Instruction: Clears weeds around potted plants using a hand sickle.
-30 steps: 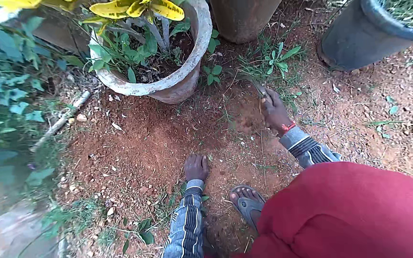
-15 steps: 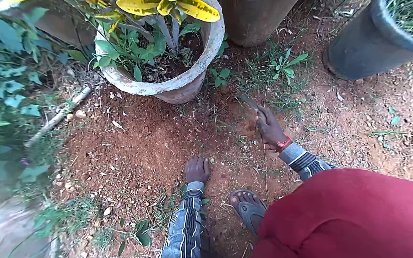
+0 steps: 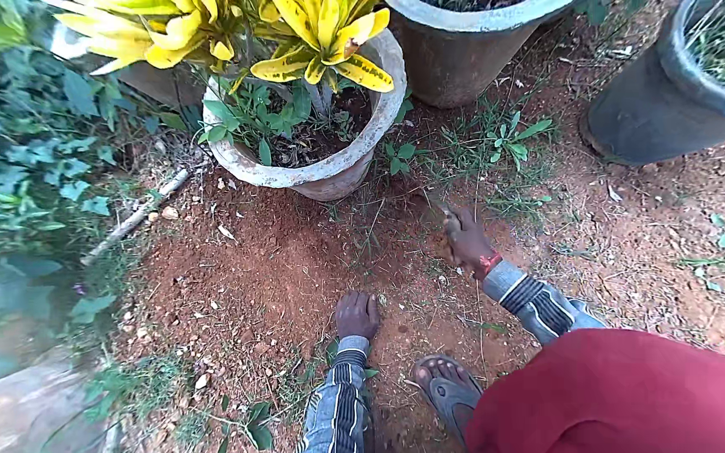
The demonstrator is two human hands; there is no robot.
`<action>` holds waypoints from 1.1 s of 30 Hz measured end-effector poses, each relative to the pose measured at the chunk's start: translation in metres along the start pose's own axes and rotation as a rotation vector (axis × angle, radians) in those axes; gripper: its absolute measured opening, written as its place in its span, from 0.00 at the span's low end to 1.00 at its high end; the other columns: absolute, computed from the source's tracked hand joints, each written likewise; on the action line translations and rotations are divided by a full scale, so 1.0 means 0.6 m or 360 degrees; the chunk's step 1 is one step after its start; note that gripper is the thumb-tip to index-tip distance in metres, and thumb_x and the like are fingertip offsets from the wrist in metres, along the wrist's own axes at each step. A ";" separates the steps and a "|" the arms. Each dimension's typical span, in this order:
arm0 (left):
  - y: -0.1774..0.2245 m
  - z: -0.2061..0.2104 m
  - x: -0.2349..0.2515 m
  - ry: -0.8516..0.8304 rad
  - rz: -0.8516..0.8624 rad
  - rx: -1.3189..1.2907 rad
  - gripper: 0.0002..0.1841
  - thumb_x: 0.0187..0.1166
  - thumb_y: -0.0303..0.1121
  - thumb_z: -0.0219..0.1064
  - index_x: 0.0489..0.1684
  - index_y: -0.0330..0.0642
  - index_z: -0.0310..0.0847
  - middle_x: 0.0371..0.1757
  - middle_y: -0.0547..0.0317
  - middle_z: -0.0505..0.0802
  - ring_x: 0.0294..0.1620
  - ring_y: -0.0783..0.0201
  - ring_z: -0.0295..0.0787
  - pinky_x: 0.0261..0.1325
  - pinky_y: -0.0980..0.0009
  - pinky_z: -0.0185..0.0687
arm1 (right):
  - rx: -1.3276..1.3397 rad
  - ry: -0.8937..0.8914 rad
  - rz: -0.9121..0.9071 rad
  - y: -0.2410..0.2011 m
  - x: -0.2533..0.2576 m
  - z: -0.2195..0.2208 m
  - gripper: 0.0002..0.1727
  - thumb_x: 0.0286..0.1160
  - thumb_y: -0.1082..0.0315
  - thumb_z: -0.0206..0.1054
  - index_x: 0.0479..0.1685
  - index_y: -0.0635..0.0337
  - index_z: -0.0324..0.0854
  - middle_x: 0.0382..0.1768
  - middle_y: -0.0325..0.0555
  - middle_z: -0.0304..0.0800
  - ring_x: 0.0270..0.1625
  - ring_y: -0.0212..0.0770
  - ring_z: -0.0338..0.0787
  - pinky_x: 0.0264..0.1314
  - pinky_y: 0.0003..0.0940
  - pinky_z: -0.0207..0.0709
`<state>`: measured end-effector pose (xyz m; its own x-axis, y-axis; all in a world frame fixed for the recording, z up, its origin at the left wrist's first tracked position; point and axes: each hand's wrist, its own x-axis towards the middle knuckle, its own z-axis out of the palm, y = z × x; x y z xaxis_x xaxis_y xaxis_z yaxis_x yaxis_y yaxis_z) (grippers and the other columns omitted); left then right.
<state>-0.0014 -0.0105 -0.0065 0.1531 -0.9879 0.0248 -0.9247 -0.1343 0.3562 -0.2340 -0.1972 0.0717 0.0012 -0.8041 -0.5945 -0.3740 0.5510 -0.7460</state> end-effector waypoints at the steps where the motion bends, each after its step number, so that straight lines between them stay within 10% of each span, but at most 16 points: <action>1: 0.001 -0.003 -0.005 -0.0027 0.0006 0.0000 0.21 0.82 0.42 0.55 0.36 0.38 0.94 0.41 0.46 0.96 0.50 0.43 0.95 0.59 0.46 0.86 | 0.0096 -0.0026 -0.0040 0.014 0.003 0.003 0.29 0.95 0.60 0.48 0.92 0.45 0.52 0.37 0.54 0.80 0.18 0.42 0.77 0.20 0.41 0.77; 11: -0.002 0.006 -0.006 0.0089 0.0089 0.0010 0.22 0.82 0.43 0.55 0.32 0.40 0.94 0.37 0.49 0.96 0.45 0.46 0.96 0.55 0.48 0.89 | 0.0333 0.0173 -0.0210 0.150 -0.195 -0.121 0.31 0.88 0.60 0.51 0.91 0.39 0.59 0.28 0.44 0.74 0.11 0.37 0.66 0.09 0.34 0.67; 18: -0.008 0.009 -0.010 0.0152 0.0090 0.0038 0.22 0.80 0.43 0.55 0.30 0.39 0.94 0.35 0.48 0.96 0.44 0.45 0.96 0.54 0.49 0.90 | 0.0104 0.0149 -0.0050 0.004 0.024 0.026 0.30 0.94 0.61 0.50 0.93 0.45 0.51 0.42 0.61 0.82 0.20 0.49 0.80 0.23 0.49 0.80; 23: -0.010 0.009 -0.012 0.0108 0.0096 0.0049 0.24 0.81 0.45 0.54 0.27 0.38 0.92 0.34 0.48 0.95 0.43 0.45 0.95 0.56 0.49 0.89 | 0.0614 0.0071 -0.0102 0.078 -0.025 -0.008 0.27 0.96 0.56 0.46 0.92 0.38 0.53 0.29 0.45 0.78 0.14 0.35 0.70 0.14 0.32 0.69; 28: -0.004 0.009 -0.012 0.0094 0.0101 0.0049 0.24 0.81 0.45 0.54 0.28 0.39 0.93 0.33 0.49 0.95 0.43 0.47 0.95 0.55 0.49 0.89 | 0.0311 0.0276 -0.0263 0.172 -0.156 -0.077 0.30 0.91 0.60 0.51 0.92 0.41 0.56 0.25 0.47 0.76 0.11 0.41 0.71 0.12 0.41 0.72; 33: -0.006 0.015 -0.011 0.0175 0.0098 0.0062 0.24 0.80 0.46 0.54 0.26 0.41 0.93 0.31 0.51 0.95 0.41 0.48 0.95 0.53 0.52 0.90 | 0.0027 0.0324 -0.0238 0.090 -0.019 -0.016 0.30 0.92 0.61 0.52 0.92 0.50 0.54 0.47 0.63 0.86 0.27 0.53 0.85 0.31 0.56 0.83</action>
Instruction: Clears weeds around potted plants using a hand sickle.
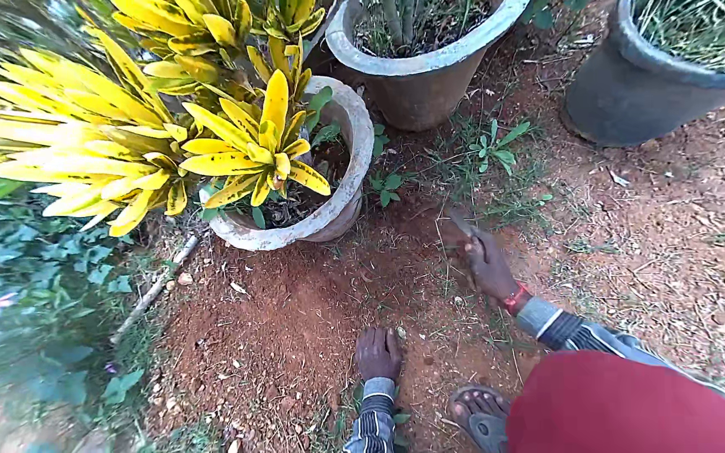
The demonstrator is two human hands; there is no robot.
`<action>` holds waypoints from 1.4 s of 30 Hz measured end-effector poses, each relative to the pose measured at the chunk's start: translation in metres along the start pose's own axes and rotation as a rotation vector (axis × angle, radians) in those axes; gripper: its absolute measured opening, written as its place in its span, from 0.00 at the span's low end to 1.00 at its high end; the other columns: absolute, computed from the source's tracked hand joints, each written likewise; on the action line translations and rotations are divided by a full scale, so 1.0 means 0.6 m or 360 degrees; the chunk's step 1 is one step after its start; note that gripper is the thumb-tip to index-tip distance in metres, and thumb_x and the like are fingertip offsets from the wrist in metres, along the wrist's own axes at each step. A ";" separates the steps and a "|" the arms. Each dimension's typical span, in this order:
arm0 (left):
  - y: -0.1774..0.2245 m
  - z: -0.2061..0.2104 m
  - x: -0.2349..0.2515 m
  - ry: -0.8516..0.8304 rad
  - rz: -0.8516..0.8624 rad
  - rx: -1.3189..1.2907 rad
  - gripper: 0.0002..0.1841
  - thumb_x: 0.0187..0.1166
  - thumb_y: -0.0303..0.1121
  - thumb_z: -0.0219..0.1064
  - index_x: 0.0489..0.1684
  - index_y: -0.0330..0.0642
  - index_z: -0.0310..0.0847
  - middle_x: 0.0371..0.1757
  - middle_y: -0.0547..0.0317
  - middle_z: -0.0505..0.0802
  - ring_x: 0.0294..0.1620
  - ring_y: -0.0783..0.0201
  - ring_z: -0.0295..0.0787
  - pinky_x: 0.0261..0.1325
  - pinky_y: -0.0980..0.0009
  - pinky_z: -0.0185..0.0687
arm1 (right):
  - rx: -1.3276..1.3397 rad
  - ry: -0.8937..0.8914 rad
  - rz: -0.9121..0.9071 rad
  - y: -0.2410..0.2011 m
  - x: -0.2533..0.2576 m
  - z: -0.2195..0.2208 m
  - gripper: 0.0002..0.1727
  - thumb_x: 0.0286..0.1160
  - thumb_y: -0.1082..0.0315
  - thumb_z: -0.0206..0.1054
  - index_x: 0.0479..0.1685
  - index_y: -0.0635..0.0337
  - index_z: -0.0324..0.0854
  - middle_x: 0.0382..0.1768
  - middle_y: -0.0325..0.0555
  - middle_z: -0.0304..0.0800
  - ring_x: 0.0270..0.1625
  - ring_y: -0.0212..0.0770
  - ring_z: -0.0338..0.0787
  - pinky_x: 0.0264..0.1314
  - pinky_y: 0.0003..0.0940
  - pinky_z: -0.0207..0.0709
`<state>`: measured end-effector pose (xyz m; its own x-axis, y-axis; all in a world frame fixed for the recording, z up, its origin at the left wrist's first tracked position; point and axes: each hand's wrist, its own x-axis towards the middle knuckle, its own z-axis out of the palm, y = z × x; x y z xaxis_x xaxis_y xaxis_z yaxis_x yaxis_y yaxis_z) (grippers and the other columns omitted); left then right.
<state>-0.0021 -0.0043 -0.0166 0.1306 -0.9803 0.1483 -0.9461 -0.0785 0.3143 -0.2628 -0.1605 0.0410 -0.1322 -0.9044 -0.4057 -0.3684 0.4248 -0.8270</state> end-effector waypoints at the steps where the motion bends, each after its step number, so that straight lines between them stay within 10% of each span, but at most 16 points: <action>1: 0.002 0.001 -0.001 0.0008 -0.0004 0.0001 0.24 0.80 0.46 0.54 0.26 0.41 0.92 0.31 0.51 0.95 0.41 0.48 0.95 0.54 0.52 0.90 | -0.0047 -0.0046 0.0062 -0.022 0.047 0.035 0.30 0.93 0.59 0.52 0.92 0.48 0.53 0.46 0.66 0.86 0.29 0.58 0.87 0.34 0.60 0.83; 8: -0.007 -0.003 -0.008 -0.0038 0.0004 -0.0006 0.25 0.81 0.46 0.54 0.28 0.39 0.93 0.32 0.49 0.95 0.42 0.47 0.95 0.55 0.49 0.89 | 0.1005 -0.0189 0.0278 -0.025 0.017 0.036 0.26 0.96 0.52 0.45 0.91 0.35 0.52 0.26 0.37 0.73 0.14 0.30 0.67 0.13 0.27 0.65; 14: -0.004 -0.001 -0.005 -0.0045 -0.0001 -0.0019 0.25 0.82 0.47 0.53 0.28 0.40 0.93 0.33 0.49 0.95 0.43 0.46 0.95 0.56 0.49 0.89 | 0.0295 0.0019 -0.0154 0.015 -0.093 -0.065 0.31 0.89 0.61 0.51 0.92 0.43 0.56 0.25 0.48 0.78 0.11 0.41 0.72 0.12 0.41 0.74; 19: 0.000 -0.003 -0.002 -0.0020 -0.0025 -0.0046 0.24 0.80 0.46 0.54 0.26 0.40 0.92 0.30 0.50 0.94 0.39 0.47 0.95 0.50 0.50 0.89 | 0.0131 -0.0090 0.0126 -0.058 0.063 0.047 0.31 0.92 0.61 0.51 0.92 0.47 0.51 0.43 0.63 0.85 0.23 0.53 0.83 0.27 0.55 0.81; 26: -0.005 -0.006 -0.009 -0.0027 0.0001 -0.0030 0.25 0.80 0.47 0.54 0.25 0.40 0.92 0.30 0.50 0.94 0.39 0.48 0.94 0.50 0.51 0.89 | 0.0796 -0.0166 0.0188 -0.023 0.021 0.046 0.28 0.96 0.53 0.45 0.93 0.35 0.50 0.29 0.42 0.75 0.13 0.36 0.69 0.12 0.33 0.70; 32: 0.000 -0.005 -0.002 -0.0024 -0.0002 -0.0030 0.26 0.81 0.48 0.53 0.24 0.41 0.91 0.29 0.51 0.93 0.38 0.48 0.94 0.49 0.51 0.89 | 0.0190 0.0112 -0.0198 0.026 -0.095 -0.065 0.31 0.87 0.62 0.54 0.90 0.47 0.58 0.27 0.47 0.80 0.12 0.39 0.75 0.13 0.40 0.76; 38: 0.000 0.004 -0.006 0.0041 0.0014 -0.0027 0.25 0.80 0.47 0.53 0.25 0.40 0.92 0.30 0.50 0.94 0.39 0.47 0.95 0.51 0.51 0.89 | 0.0040 0.0067 -0.0065 -0.071 0.157 0.092 0.31 0.91 0.63 0.55 0.90 0.59 0.56 0.62 0.73 0.83 0.53 0.68 0.89 0.57 0.68 0.80; 42: -0.002 0.001 -0.007 0.0006 -0.0013 -0.0022 0.26 0.81 0.47 0.53 0.27 0.39 0.93 0.33 0.49 0.96 0.44 0.45 0.96 0.56 0.48 0.88 | 0.0287 0.0008 -0.0080 -0.075 0.169 0.098 0.33 0.91 0.60 0.55 0.93 0.50 0.53 0.54 0.66 0.84 0.30 0.53 0.85 0.34 0.53 0.82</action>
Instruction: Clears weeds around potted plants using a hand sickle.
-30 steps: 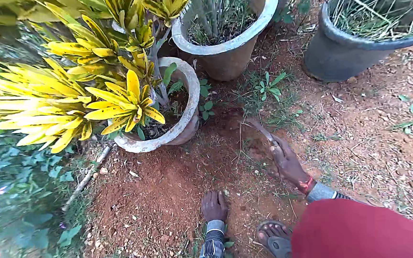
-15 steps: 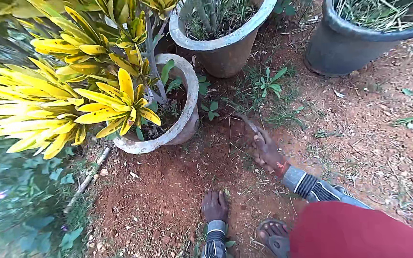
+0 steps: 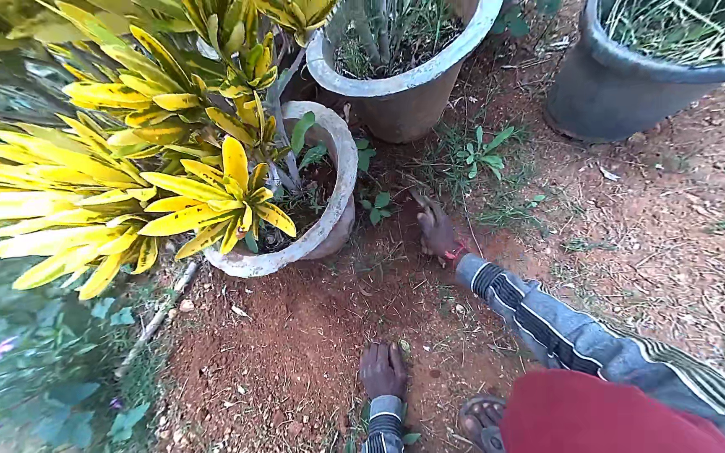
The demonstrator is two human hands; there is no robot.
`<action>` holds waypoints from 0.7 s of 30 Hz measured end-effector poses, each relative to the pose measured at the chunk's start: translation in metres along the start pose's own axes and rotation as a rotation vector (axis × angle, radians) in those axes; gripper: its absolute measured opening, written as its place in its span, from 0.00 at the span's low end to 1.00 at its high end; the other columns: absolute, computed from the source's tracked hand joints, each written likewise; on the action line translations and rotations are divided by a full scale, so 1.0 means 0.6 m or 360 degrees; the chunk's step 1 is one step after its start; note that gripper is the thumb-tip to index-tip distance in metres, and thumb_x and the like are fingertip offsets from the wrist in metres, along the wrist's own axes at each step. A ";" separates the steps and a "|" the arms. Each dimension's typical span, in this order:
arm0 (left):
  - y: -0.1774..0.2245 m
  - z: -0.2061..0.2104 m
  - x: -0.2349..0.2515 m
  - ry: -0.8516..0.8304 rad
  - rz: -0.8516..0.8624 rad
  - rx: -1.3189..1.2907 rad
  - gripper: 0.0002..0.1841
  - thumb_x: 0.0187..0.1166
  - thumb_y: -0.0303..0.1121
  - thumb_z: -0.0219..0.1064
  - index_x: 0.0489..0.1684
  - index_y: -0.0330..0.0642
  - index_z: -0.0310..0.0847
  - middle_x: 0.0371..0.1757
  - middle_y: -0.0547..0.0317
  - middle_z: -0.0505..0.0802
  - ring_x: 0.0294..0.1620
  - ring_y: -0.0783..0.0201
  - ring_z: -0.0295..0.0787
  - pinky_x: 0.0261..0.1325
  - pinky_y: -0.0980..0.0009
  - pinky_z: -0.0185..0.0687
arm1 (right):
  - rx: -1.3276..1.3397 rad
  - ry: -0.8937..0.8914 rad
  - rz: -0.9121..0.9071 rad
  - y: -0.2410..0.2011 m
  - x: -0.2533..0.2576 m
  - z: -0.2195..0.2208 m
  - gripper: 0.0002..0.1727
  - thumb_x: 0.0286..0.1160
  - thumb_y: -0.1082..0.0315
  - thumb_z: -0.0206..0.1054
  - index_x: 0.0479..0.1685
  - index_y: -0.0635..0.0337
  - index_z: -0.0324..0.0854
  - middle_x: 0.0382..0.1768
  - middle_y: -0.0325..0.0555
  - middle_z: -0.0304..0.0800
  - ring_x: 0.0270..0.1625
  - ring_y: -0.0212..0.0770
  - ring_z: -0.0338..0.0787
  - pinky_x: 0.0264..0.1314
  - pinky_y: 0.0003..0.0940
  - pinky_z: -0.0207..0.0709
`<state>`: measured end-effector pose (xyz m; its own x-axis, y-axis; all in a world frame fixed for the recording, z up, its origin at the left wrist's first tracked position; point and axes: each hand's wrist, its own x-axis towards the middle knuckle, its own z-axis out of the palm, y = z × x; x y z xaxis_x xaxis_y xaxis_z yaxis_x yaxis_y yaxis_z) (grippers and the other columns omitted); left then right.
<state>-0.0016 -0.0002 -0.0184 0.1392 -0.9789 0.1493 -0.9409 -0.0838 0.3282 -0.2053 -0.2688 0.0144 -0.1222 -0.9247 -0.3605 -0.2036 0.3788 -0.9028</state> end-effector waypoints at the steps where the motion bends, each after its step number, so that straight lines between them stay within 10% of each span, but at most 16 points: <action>1: -0.001 -0.003 -0.001 -0.0018 -0.0001 0.0002 0.25 0.81 0.47 0.53 0.28 0.39 0.93 0.34 0.49 0.96 0.44 0.45 0.96 0.57 0.48 0.88 | 0.0026 0.0007 0.0026 0.003 -0.019 -0.014 0.33 0.92 0.59 0.54 0.94 0.47 0.51 0.47 0.63 0.84 0.24 0.50 0.81 0.27 0.50 0.80; 7: 0.005 -0.007 0.004 0.0006 0.0030 -0.0021 0.24 0.80 0.46 0.54 0.23 0.40 0.91 0.28 0.51 0.93 0.36 0.48 0.93 0.48 0.52 0.89 | -0.0225 0.0058 -0.0221 0.044 -0.172 -0.161 0.31 0.88 0.66 0.55 0.91 0.52 0.59 0.62 0.61 0.84 0.35 0.50 0.87 0.38 0.54 0.83; 14: 0.000 0.001 0.004 0.0050 0.0042 -0.0007 0.24 0.80 0.46 0.54 0.23 0.41 0.91 0.27 0.52 0.92 0.36 0.49 0.93 0.47 0.53 0.89 | 0.0073 -0.0180 0.0214 -0.013 -0.001 0.013 0.30 0.93 0.61 0.50 0.93 0.46 0.50 0.35 0.58 0.81 0.19 0.48 0.79 0.23 0.49 0.79; 18: 0.002 0.002 0.012 0.0065 0.0055 -0.0021 0.23 0.80 0.46 0.55 0.23 0.41 0.91 0.27 0.53 0.92 0.35 0.50 0.93 0.46 0.54 0.88 | 0.0568 -0.0194 0.0308 -0.010 -0.040 0.003 0.30 0.96 0.55 0.46 0.94 0.37 0.47 0.31 0.42 0.75 0.15 0.33 0.70 0.14 0.29 0.69; 21: 0.002 -0.001 0.007 0.0017 0.0041 -0.0018 0.24 0.81 0.46 0.54 0.24 0.42 0.91 0.28 0.53 0.92 0.36 0.50 0.93 0.47 0.54 0.88 | 0.0401 -0.0114 0.0208 0.011 -0.123 -0.044 0.30 0.94 0.57 0.50 0.94 0.37 0.51 0.29 0.46 0.76 0.12 0.37 0.70 0.12 0.35 0.72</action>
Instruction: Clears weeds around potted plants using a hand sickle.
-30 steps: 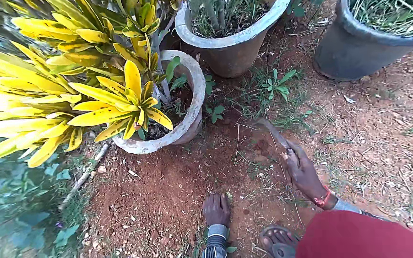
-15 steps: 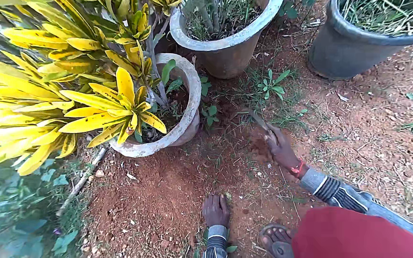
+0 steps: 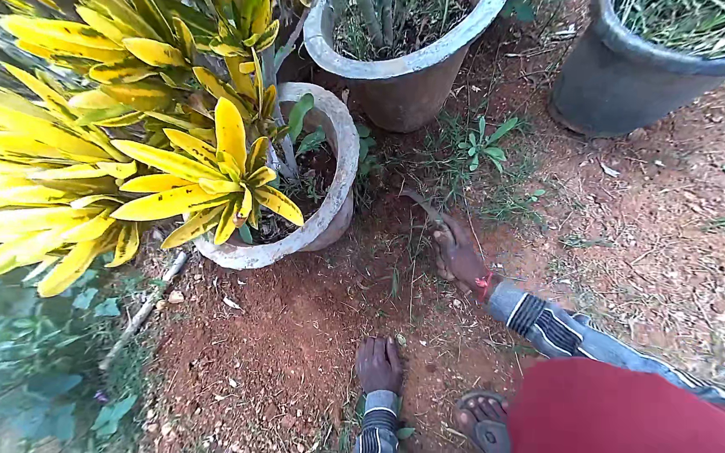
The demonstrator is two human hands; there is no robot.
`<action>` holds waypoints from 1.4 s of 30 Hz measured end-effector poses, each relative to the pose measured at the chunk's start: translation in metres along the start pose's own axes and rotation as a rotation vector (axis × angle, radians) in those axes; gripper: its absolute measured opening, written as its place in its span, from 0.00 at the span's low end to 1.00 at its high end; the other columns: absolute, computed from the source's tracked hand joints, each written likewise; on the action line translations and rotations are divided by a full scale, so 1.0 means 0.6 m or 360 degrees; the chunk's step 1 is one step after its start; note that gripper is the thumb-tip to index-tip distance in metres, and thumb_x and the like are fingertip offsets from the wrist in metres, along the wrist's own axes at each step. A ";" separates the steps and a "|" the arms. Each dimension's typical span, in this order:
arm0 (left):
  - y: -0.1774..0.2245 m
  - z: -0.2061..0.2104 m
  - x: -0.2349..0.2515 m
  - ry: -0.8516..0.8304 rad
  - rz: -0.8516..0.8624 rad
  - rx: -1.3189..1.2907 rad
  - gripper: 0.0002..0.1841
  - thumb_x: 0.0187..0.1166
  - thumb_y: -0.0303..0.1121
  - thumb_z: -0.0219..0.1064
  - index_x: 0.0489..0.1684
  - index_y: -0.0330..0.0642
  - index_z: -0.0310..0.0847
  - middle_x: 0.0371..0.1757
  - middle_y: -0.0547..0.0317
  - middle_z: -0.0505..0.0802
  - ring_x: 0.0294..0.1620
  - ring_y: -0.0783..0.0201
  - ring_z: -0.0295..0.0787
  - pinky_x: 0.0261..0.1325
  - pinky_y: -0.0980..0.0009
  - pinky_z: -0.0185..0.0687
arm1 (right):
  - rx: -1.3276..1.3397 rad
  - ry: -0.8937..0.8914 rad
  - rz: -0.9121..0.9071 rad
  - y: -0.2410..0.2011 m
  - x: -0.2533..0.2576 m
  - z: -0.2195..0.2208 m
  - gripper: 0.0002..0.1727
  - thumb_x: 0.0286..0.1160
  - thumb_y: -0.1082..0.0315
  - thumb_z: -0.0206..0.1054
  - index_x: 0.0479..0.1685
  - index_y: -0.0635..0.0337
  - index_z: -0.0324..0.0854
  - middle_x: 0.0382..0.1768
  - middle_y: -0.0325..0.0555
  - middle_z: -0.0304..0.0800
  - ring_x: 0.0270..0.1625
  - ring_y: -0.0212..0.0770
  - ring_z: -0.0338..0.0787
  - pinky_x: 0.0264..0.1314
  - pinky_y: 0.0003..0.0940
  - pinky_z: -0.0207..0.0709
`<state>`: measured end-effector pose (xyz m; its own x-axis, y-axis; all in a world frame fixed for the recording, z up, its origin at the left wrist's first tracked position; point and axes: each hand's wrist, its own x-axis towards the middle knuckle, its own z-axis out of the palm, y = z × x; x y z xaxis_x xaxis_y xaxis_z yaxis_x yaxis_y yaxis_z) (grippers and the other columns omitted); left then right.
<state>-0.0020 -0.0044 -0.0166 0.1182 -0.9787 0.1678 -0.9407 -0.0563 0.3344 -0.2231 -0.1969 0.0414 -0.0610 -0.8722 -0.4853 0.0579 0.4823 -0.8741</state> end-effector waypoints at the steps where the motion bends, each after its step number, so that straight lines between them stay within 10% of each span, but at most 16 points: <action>1: 0.001 0.002 0.004 0.0003 -0.0001 -0.0003 0.24 0.81 0.47 0.54 0.24 0.42 0.91 0.28 0.53 0.92 0.36 0.50 0.93 0.47 0.54 0.89 | -0.0083 0.0005 -0.0068 0.002 -0.019 -0.020 0.31 0.93 0.59 0.51 0.94 0.38 0.51 0.29 0.47 0.78 0.11 0.38 0.71 0.11 0.36 0.72; 12: 0.002 0.007 0.002 -0.0001 0.0000 -0.0023 0.26 0.82 0.47 0.53 0.25 0.41 0.92 0.29 0.52 0.94 0.38 0.49 0.94 0.51 0.52 0.89 | -0.0510 -0.0018 -0.0316 -0.014 0.165 0.067 0.32 0.91 0.62 0.55 0.92 0.51 0.53 0.49 0.66 0.87 0.31 0.55 0.87 0.37 0.56 0.84; 19: -0.002 0.001 -0.002 0.0010 0.0009 -0.0039 0.24 0.82 0.46 0.53 0.24 0.42 0.91 0.28 0.53 0.93 0.37 0.51 0.94 0.49 0.53 0.89 | -0.0072 0.0065 0.0084 -0.042 -0.012 -0.011 0.30 0.94 0.55 0.49 0.93 0.38 0.50 0.31 0.46 0.76 0.14 0.37 0.72 0.14 0.36 0.74; 27: -0.003 -0.004 -0.007 -0.0019 0.0003 -0.0005 0.23 0.81 0.45 0.54 0.25 0.42 0.93 0.31 0.52 0.95 0.40 0.49 0.95 0.53 0.52 0.89 | -0.0039 -0.0077 0.0150 -0.051 0.146 0.113 0.29 0.94 0.58 0.50 0.92 0.43 0.51 0.38 0.51 0.77 0.18 0.39 0.73 0.19 0.36 0.73; 42: 0.005 -0.012 -0.005 -0.0137 -0.0056 -0.0025 0.25 0.83 0.47 0.52 0.26 0.42 0.91 0.32 0.51 0.94 0.42 0.47 0.94 0.54 0.49 0.88 | -0.0510 -0.0010 -0.0201 -0.034 -0.243 -0.276 0.32 0.83 0.57 0.57 0.89 0.38 0.63 0.21 0.40 0.74 0.08 0.33 0.67 0.07 0.31 0.67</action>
<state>-0.0028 -0.0005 -0.0092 0.1228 -0.9896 0.0754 -0.9313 -0.0887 0.3534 -0.3803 -0.0663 0.1263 -0.0415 -0.9267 -0.3734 -0.2659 0.3705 -0.8900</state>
